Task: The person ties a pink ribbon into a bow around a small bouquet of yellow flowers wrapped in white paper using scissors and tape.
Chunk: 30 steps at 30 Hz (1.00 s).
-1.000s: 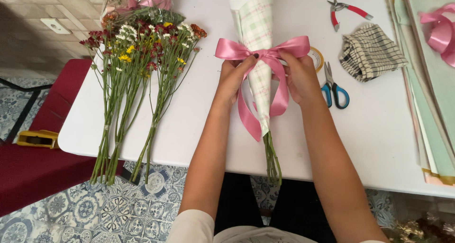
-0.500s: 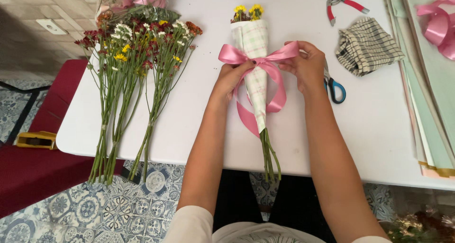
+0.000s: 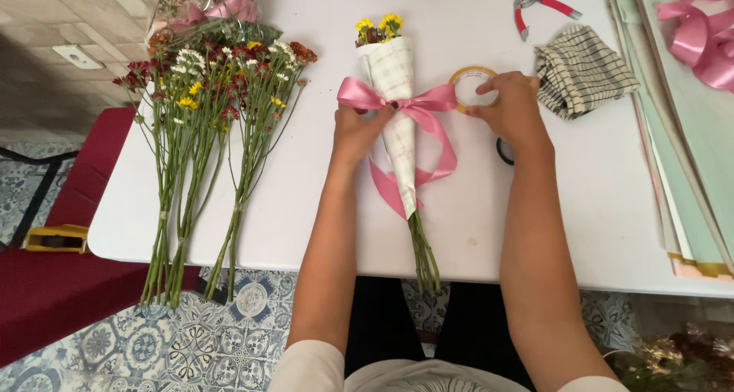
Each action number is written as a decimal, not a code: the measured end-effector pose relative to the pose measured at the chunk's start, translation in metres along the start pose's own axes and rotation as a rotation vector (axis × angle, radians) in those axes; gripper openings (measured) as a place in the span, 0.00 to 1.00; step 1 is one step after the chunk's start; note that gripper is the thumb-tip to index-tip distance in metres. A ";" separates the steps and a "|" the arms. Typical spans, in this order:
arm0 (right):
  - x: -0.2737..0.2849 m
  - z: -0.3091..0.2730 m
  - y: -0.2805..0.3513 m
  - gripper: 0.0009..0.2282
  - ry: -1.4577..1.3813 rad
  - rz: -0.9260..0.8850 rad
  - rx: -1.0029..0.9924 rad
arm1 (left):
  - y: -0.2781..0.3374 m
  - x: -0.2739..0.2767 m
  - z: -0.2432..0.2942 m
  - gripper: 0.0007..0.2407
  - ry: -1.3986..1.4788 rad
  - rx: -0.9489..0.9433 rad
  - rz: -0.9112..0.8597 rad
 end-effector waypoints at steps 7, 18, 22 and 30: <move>-0.042 0.021 -0.021 0.03 0.203 0.028 0.006 | 0.002 0.022 0.000 0.39 0.243 0.176 0.120; 0.056 -0.102 0.055 0.04 -0.918 0.193 0.512 | 0.043 0.026 0.095 0.13 0.210 -0.727 0.330; 0.047 -0.114 0.087 0.05 -0.582 0.193 0.575 | 0.052 0.004 0.106 0.22 0.374 -0.681 0.033; 0.037 -0.115 0.090 0.05 -0.685 0.005 0.547 | 0.044 0.000 0.097 0.21 0.686 -0.599 -0.136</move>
Point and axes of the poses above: each hand's wrist, its own y-axis away from the middle knuckle, its own x-axis out of the back of the hand, z = x × y, the point moved 6 cm from there along -y, towards the middle knuckle, and after that the axes turned 9 degrees about -x, right-handed, at the moved point
